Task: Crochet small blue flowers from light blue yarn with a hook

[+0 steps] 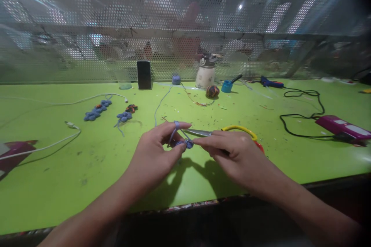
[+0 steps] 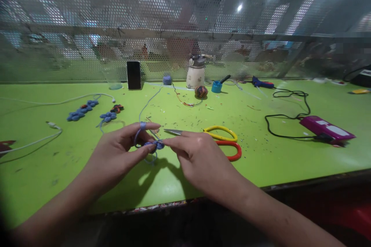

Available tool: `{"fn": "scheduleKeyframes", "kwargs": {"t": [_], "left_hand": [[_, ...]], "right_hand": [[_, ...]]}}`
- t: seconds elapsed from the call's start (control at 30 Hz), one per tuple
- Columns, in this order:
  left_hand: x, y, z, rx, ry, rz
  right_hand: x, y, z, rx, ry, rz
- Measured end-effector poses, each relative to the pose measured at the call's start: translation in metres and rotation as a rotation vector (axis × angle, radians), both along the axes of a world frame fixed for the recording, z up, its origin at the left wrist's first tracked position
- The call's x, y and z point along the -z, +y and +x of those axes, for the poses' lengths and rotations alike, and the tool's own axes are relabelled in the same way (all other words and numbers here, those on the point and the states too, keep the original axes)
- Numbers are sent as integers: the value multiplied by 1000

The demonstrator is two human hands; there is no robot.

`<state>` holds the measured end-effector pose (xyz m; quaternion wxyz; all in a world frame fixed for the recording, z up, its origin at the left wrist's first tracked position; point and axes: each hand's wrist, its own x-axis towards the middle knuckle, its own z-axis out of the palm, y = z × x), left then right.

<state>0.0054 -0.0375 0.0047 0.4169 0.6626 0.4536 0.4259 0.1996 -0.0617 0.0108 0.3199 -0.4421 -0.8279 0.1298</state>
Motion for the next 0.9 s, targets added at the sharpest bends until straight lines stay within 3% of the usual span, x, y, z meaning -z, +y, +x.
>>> {"fn": "scheduleKeyframes", "kwargs": {"t": [0.17,0.27,0.4,0.5,0.57,0.67,0.83,0.9], "left_hand": [[2,-4,0,-70,125,284],[5,-6,1,-84,155,400],[7,-8,2,-106,125,399],[4,-4,1,-120,-19,207],[2,0,-2,-61,-202,-13],[1,8,-6,68,-419,-259],[1,10,-11,154,-465,-348],[1,9,-12,169,-432,-336]], "right_hand": [[9,3,-6,74,294,-204],[18,5,-12,119,531,-420],[27,6,-26,78,945,-693],[32,4,-38,49,1145,-723],[34,3,-43,45,1171,-681],[36,1,-41,66,1032,-519],[31,-2,-21,37,473,100],[27,-3,-11,-23,263,243]]}}
